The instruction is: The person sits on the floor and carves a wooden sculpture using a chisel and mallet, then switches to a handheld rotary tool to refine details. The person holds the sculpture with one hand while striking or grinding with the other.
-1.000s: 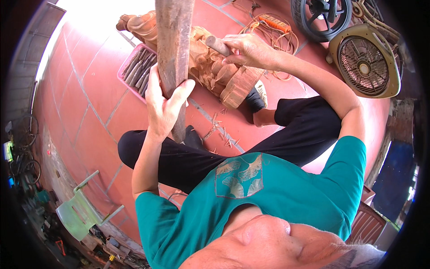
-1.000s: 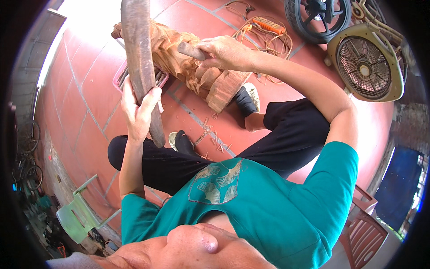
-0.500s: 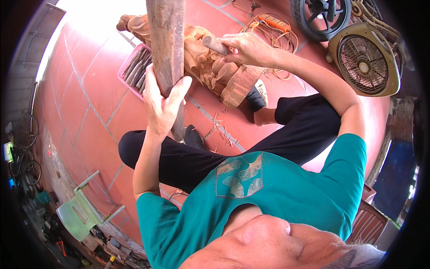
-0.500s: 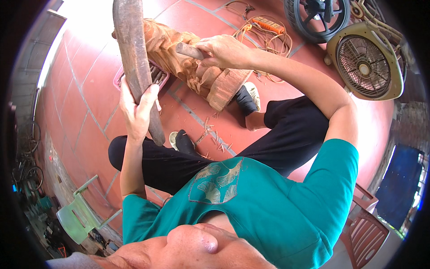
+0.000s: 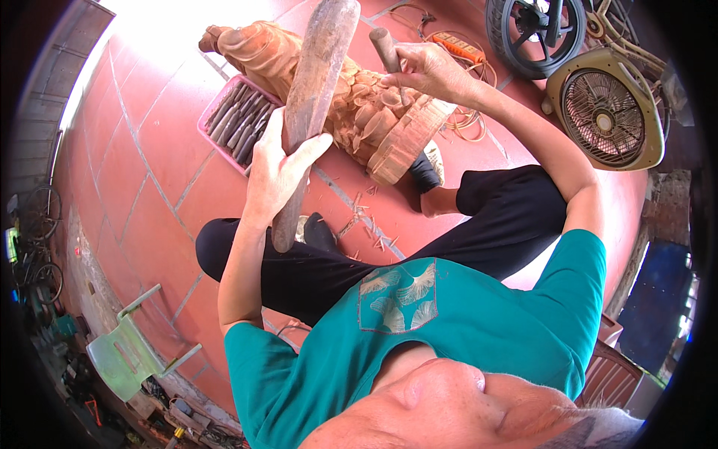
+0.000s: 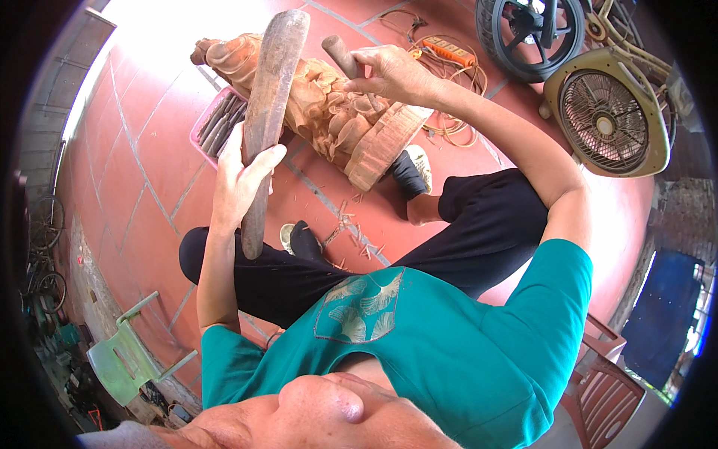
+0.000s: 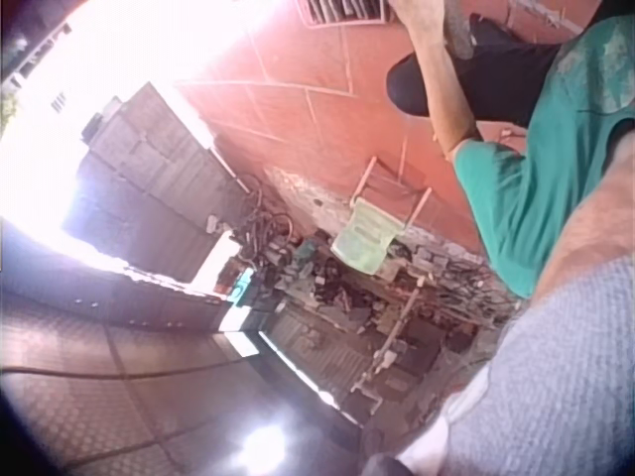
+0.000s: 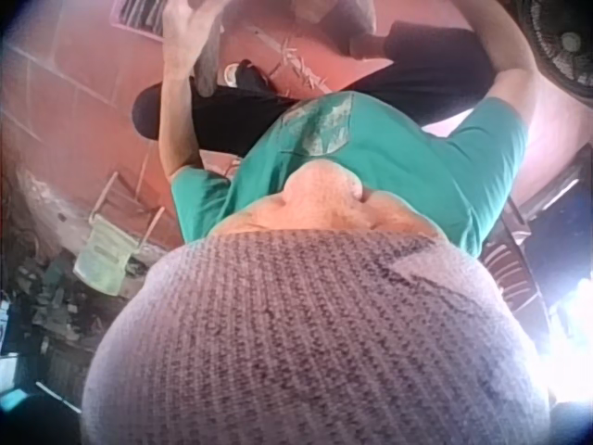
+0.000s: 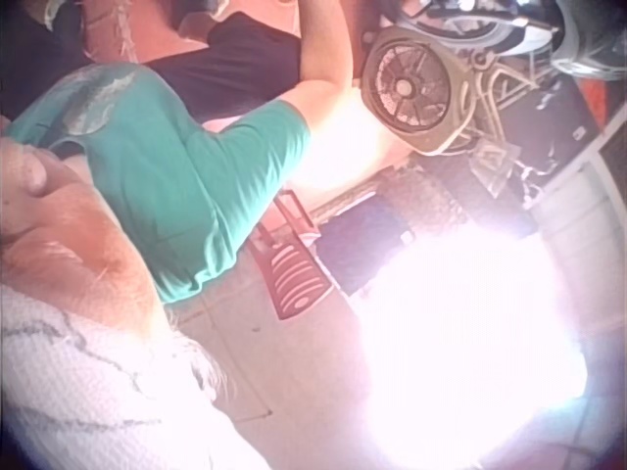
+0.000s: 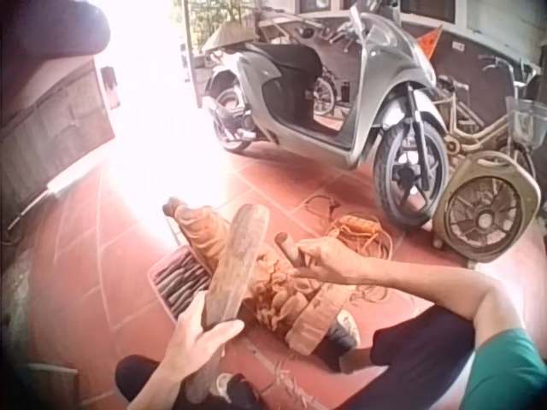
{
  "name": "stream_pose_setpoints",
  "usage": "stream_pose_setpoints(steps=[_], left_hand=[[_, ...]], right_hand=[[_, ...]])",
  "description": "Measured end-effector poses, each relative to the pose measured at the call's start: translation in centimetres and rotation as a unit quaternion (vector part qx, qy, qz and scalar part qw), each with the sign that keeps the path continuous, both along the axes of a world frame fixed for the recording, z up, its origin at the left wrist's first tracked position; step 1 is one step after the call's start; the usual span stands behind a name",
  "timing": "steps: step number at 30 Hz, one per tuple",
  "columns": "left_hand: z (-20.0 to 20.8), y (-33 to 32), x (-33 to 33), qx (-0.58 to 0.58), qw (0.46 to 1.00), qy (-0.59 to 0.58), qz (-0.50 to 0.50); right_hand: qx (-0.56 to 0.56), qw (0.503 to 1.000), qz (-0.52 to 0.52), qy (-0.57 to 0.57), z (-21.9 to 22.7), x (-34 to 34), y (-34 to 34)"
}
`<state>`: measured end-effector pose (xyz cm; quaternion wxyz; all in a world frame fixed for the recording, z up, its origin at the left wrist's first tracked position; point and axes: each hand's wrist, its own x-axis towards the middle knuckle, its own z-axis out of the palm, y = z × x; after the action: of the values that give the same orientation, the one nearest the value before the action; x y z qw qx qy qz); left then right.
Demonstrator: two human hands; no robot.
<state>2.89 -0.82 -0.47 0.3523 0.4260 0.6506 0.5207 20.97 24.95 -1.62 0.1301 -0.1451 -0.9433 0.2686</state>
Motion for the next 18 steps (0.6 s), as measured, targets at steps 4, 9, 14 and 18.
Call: stream_pose_setpoints(steps=[4, 9, 14, 18], left_hand=[[0.7, 0.4, 0.2, -0.015, 1.0, -0.019, -0.006], [1.2, 0.5, 1.1, 0.03, 0.999, -0.039, 0.018], [0.6, 0.5, 1.2, 0.078, 0.997, 0.007, 0.018], [0.5, 0.7, 0.5, -0.03, 0.991, 0.121, -0.049]], right_hand=[[0.018, 1.0, 0.014, 0.006, -0.1, 0.2, -0.1], [0.021, 0.999, 0.042, 0.021, -1.3, 0.3, -0.2], [0.022, 0.997, 0.067, 0.031, -1.8, 0.1, -0.1], [0.011, 0.996, 0.082, 0.035, -1.8, -0.2, -0.7]])
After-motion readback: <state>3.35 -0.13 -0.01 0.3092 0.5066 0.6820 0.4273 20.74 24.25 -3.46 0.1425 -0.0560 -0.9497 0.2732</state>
